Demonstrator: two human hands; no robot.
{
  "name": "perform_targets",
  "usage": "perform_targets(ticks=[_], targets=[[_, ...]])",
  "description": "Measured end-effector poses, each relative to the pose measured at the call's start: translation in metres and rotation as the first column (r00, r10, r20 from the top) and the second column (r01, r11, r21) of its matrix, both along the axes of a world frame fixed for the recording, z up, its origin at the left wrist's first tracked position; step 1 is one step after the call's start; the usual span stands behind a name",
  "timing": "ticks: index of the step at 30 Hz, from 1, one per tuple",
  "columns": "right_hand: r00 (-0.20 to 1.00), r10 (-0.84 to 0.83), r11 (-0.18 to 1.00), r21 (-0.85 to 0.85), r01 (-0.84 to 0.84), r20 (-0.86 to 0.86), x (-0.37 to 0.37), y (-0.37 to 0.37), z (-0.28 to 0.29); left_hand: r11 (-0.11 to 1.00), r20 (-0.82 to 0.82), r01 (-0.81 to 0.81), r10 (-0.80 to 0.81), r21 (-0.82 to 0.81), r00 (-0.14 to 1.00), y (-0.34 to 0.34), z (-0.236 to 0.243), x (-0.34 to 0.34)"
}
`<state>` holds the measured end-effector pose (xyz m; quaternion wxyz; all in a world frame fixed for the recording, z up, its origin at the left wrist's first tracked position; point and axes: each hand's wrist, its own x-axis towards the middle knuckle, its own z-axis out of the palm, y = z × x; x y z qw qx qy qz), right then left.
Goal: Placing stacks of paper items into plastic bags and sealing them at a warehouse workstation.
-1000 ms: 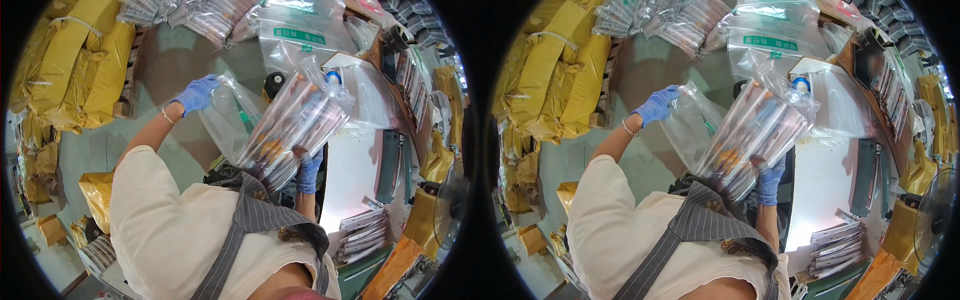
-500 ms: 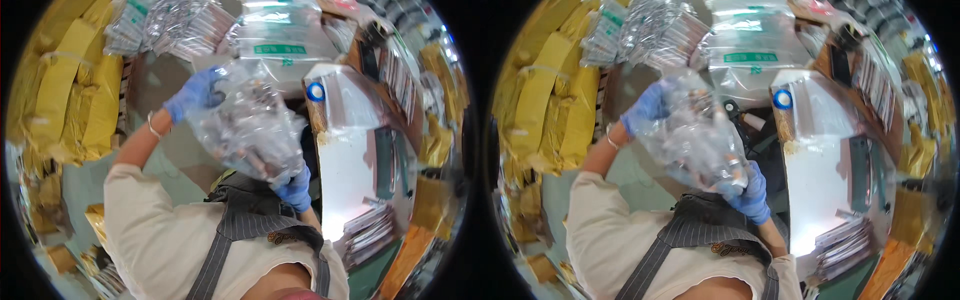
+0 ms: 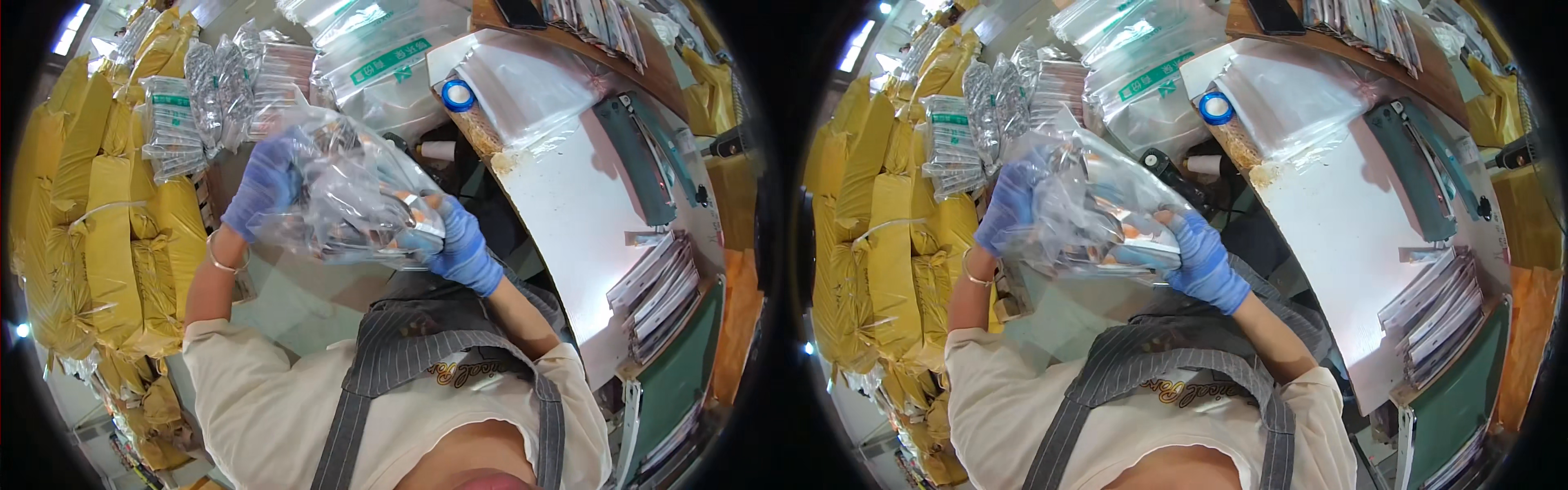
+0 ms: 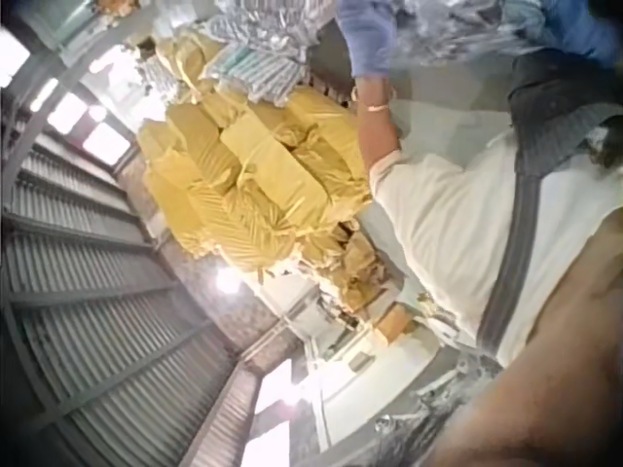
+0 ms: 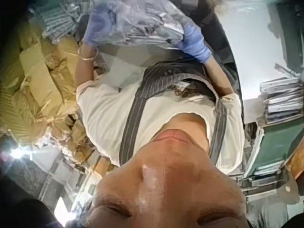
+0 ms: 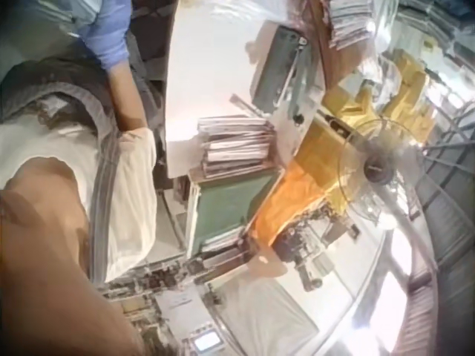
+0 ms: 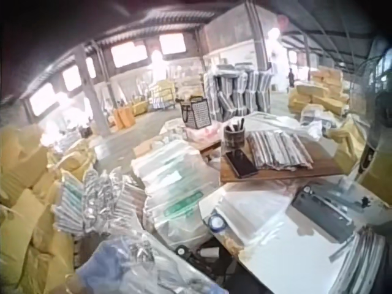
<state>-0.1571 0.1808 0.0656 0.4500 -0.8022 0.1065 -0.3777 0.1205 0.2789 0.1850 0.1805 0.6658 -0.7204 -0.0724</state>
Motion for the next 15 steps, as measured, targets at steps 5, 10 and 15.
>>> perform_targets(ticks=[5,10,15], targets=[[0.988,-0.155,0.986,-0.069,0.154,-0.01,-0.076,-0.007,0.052,0.99,-0.072,0.085,-0.093,-0.11,0.993,-0.05,0.015,-0.058],[0.89,-0.438,0.897,-0.131,0.423,-0.127,-0.128,-0.005,0.063,0.85,0.392,0.415,-0.279,-0.325,0.877,-0.1,0.008,-0.151],[0.934,-0.333,0.91,0.306,0.281,0.133,-0.155,0.004,0.059,0.775,0.434,0.57,-0.43,-0.272,0.791,-0.189,0.012,-0.197]])
